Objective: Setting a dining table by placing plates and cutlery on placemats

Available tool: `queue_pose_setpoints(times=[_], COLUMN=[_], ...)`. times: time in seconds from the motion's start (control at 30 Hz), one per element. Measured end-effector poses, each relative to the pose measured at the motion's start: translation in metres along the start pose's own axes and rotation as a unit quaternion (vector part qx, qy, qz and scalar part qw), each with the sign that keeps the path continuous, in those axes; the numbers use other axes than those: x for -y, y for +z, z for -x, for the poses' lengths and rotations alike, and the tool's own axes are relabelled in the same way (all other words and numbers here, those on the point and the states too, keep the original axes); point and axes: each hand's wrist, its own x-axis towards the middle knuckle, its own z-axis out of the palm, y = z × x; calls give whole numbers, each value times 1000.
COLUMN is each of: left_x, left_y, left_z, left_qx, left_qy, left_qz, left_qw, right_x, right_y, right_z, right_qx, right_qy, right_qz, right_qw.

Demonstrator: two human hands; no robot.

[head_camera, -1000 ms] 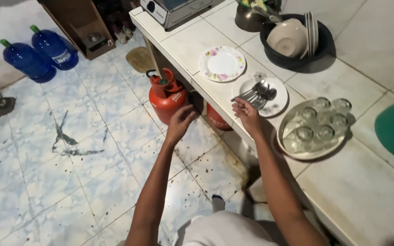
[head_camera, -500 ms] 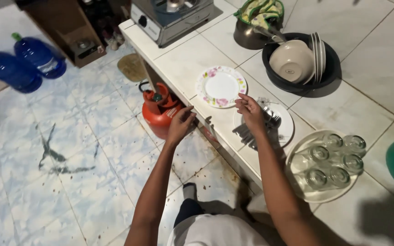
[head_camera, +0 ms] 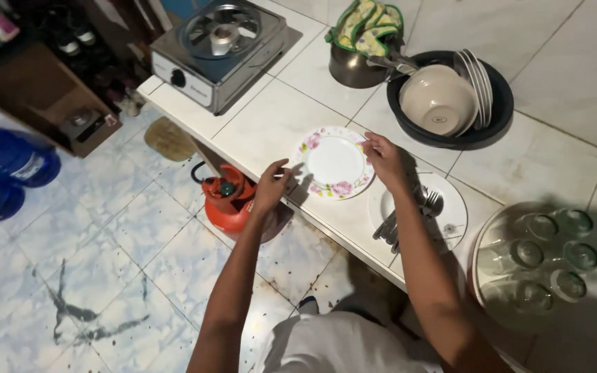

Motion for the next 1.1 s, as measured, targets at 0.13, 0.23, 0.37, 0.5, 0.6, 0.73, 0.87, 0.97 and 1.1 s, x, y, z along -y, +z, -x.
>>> queue_pose_setpoints(times=[0.13,0.23,0.37,0.5,0.6,0.73,0.87,0.97,1.1], left_x=[-8,10,33,26,17,14,-43,-66,-30], left_y=[0,2,9,11,10,15,13,14,17], left_z=[-15,-43,-64,-63,-64,-62,-32,-22,-41], left_qx=[16,24,21,14,35,23,43,65,81], left_qy=[-25,-42,-79,-118,-132,-137,-156,-160,-138], left_qz=[12,-11,-41,-137,-164,-148,-139,-151,-177], left_qw=[999,999,996,983,977,979,977,973,971], right_x=[8,-3,23,14,-1,26,69,74,57], right_y=[5,2,-1,-7,-7,-7,-6,-3,-2], right_z=[-8,-31,-28,-52,-64,-57,-47,-48,-58], right_qx=[-13,-12,32,58,75,84,130,146,165], right_qy=[16,28,77,109,122,132,220,247,245], right_qz=[8,115,309,393,422,416,405,408,423], right_qw=[1000,993,947,911,895,896,878,867,856])
